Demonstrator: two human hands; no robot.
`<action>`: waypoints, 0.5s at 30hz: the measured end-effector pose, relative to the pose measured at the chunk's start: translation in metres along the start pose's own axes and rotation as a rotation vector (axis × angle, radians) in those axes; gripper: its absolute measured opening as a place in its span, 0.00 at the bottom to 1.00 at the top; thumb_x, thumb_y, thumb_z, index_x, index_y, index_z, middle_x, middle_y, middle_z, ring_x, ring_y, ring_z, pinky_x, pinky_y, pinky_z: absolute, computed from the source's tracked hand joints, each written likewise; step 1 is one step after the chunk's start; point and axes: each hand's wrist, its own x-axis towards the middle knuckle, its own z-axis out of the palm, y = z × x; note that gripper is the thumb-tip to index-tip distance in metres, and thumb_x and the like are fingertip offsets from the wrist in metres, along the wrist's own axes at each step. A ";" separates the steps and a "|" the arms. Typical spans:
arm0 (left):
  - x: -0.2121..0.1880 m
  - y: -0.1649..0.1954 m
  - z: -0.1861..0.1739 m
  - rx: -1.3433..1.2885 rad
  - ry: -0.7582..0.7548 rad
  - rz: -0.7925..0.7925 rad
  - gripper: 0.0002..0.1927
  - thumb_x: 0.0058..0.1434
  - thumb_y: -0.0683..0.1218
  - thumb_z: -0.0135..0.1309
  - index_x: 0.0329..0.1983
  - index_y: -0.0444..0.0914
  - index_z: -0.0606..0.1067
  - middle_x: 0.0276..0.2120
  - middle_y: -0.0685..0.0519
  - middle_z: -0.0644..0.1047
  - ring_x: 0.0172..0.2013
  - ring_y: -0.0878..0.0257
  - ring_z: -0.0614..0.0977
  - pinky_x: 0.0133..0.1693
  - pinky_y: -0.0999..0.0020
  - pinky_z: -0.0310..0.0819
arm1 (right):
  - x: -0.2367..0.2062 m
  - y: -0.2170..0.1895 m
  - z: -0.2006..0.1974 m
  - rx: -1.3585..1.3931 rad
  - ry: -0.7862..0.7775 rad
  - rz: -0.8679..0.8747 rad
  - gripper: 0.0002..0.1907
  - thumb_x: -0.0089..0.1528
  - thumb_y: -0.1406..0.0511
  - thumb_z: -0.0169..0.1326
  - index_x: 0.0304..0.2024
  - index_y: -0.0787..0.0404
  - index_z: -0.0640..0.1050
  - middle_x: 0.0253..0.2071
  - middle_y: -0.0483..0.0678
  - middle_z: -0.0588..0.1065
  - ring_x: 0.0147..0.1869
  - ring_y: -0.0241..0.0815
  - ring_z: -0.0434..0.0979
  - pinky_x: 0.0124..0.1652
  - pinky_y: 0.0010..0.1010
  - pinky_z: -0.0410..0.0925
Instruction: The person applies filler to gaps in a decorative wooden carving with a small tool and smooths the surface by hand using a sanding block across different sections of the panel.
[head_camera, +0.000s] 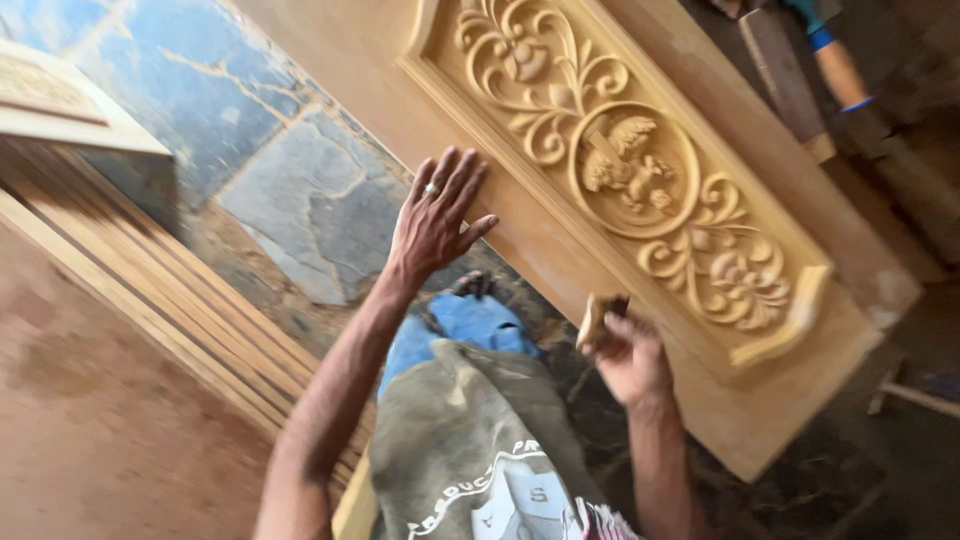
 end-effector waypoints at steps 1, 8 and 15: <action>-0.001 -0.011 -0.004 0.005 0.022 -0.043 0.40 0.70 0.67 0.48 0.77 0.38 0.60 0.75 0.47 0.58 0.76 0.51 0.55 0.74 0.49 0.44 | 0.024 0.000 0.014 -0.084 0.049 -0.027 0.13 0.61 0.68 0.56 0.48 0.67 0.79 0.41 0.50 0.79 0.41 0.43 0.79 0.37 0.36 0.71; -0.015 -0.056 -0.015 -0.010 0.069 -0.119 0.36 0.69 0.57 0.54 0.74 0.35 0.64 0.73 0.44 0.62 0.74 0.46 0.58 0.72 0.41 0.43 | 0.116 0.015 0.110 -1.017 0.236 -0.432 0.09 0.65 0.69 0.60 0.46 0.67 0.85 0.40 0.53 0.79 0.39 0.44 0.78 0.40 0.37 0.68; 0.011 -0.139 -0.027 0.026 0.101 0.067 0.24 0.71 0.52 0.56 0.66 0.37 0.74 0.68 0.48 0.71 0.71 0.53 0.66 0.72 0.44 0.50 | 0.153 0.062 0.174 -1.632 0.395 -0.925 0.19 0.58 0.76 0.58 0.53 0.69 0.80 0.51 0.56 0.77 0.54 0.55 0.76 0.55 0.44 0.71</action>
